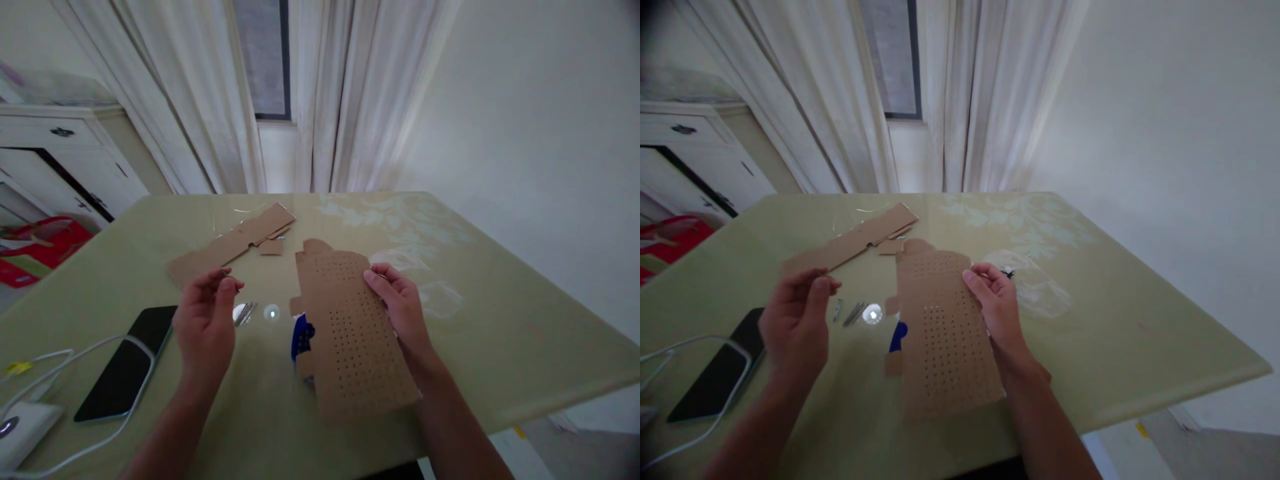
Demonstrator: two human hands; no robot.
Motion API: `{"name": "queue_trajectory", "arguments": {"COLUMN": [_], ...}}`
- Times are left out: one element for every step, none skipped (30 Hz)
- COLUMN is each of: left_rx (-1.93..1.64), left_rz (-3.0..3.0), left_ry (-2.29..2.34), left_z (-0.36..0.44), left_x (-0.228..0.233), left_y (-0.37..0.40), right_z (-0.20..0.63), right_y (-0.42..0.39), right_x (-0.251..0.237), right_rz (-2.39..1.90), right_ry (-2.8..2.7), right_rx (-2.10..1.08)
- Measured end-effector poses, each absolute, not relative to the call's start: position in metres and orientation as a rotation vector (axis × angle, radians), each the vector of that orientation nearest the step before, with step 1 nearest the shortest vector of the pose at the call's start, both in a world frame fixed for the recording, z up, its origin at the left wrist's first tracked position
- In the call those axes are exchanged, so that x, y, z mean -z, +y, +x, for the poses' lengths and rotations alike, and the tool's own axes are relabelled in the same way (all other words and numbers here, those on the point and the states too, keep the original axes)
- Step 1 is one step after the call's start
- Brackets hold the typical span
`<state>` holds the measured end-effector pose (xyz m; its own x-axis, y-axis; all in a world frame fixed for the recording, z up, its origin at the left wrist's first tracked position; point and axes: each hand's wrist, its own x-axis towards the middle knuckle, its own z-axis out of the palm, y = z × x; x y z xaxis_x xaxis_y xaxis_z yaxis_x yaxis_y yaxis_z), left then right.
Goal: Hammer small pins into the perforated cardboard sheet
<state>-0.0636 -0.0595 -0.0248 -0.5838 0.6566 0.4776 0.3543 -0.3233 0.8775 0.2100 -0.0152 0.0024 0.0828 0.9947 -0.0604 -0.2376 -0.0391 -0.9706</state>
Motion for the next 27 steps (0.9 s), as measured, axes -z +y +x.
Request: {"name": "queue_trajectory", "arguments": {"left_rx": [-1.913,-1.82,-1.717,-1.616,-1.504,-1.391,-1.278,-1.168,-1.074,-0.994,-0.93,-0.879,-0.837,-0.801,-0.767,-0.734,-0.703,-0.674,-0.65,-0.629,-0.615,-0.605,-0.6,-0.593,-0.586,-0.581,-0.577], "left_rz": [1.232,1.191,1.181,1.203,1.263,1.338,1.42,1.495,1.555,1.599,1.631,1.659,1.687,1.713,1.739,1.764,1.785,1.8,1.81,1.817,1.821,1.828,1.835,1.841,1.846,1.848,1.846], "left_ry": [1.726,1.77,1.815,1.876,1.957,2.052,2.148,2.228,2.285,2.316,2.321,2.312,2.308,2.308,2.312,2.315,2.319,2.324,2.329,2.333,2.339,2.34,2.34,2.339,2.339,2.341,2.344], "left_z": [-0.073,-0.083,-0.091,-0.099,-0.105,-0.11,-0.112,-0.114,-0.114,-0.114,-0.113,-0.113,-0.112,-0.112,-0.111,-0.111,-0.111,-0.111,-0.111,-0.11,-0.11,-0.11,-0.111,-0.111,-0.112,-0.113,-0.114], "left_x": [0.029,0.033,0.037,0.041,0.043,0.045,0.047,0.047,0.047,0.047,0.047,0.048,0.048,0.049,0.049,0.05,0.05,0.05,0.05,0.05,0.05,0.05,0.05,0.051,0.051,0.052,0.053], "left_y": [-0.053,-0.046,-0.041,-0.037,-0.034,-0.032,-0.032,-0.032,-0.032,-0.033,-0.034,-0.035,-0.036,-0.036,-0.037,-0.037,-0.038,-0.038,-0.038,-0.038,-0.038,-0.038,-0.038,-0.038,-0.038,-0.038,-0.037], "right_z": [0.215,0.219,0.222,0.224,0.225,0.225,0.224,0.223,0.222,0.221,0.221,0.22,0.22,0.221,0.221,0.222,0.222,0.223,0.223,0.224,0.224,0.224,0.224,0.223,0.223,0.222,0.222], "right_y": [-0.009,-0.003,0.001,0.004,0.006,0.006,0.005,0.003,0.001,-0.002,-0.004,-0.005,-0.006,-0.006,-0.005,-0.005,-0.004,-0.003,-0.003,-0.002,-0.002,-0.002,-0.001,-0.001,-0.001,-0.001,0.0], "right_x": [-0.002,-0.002,-0.001,0.0,0.001,0.002,0.003,0.004,0.004,0.005,0.005,0.006,0.007,0.008,0.009,0.01,0.011,0.012,0.013,0.014,0.014,0.014,0.014,0.014,0.015,0.015,0.016], "right_rz": [-1.137,-1.16,-1.184,-1.204,-1.217,-1.221,-1.213,-1.195,-1.173,-1.154,-1.145,-1.148,-1.162,-1.178,-1.193,-1.206,-1.219,-1.234,-1.25,-1.265,-1.275,-1.28,-1.28,-1.278,-1.277,-1.278,-1.282], "right_ry": [-0.931,-0.934,-0.948,-0.969,-0.994,-1.019,-1.042,-1.06,-1.076,-1.086,-1.096,-1.111,-1.13,-1.152,-1.175,-1.2,-1.224,-1.251,-1.282,-1.316,-1.348,-1.377,-1.399,-1.413,-1.426,-1.439,-1.457], "right_rx": [-1.292,-1.303,-1.323,-1.352,-1.392,-1.438,-1.492,-1.55,-1.608,-1.654,-1.693,-1.724,-1.747,-1.76,-1.765,-1.764,-1.749,-1.722,-1.687,-1.649,-1.609,-1.573,-1.544,-1.519,-1.498,-1.477,-1.453]}}
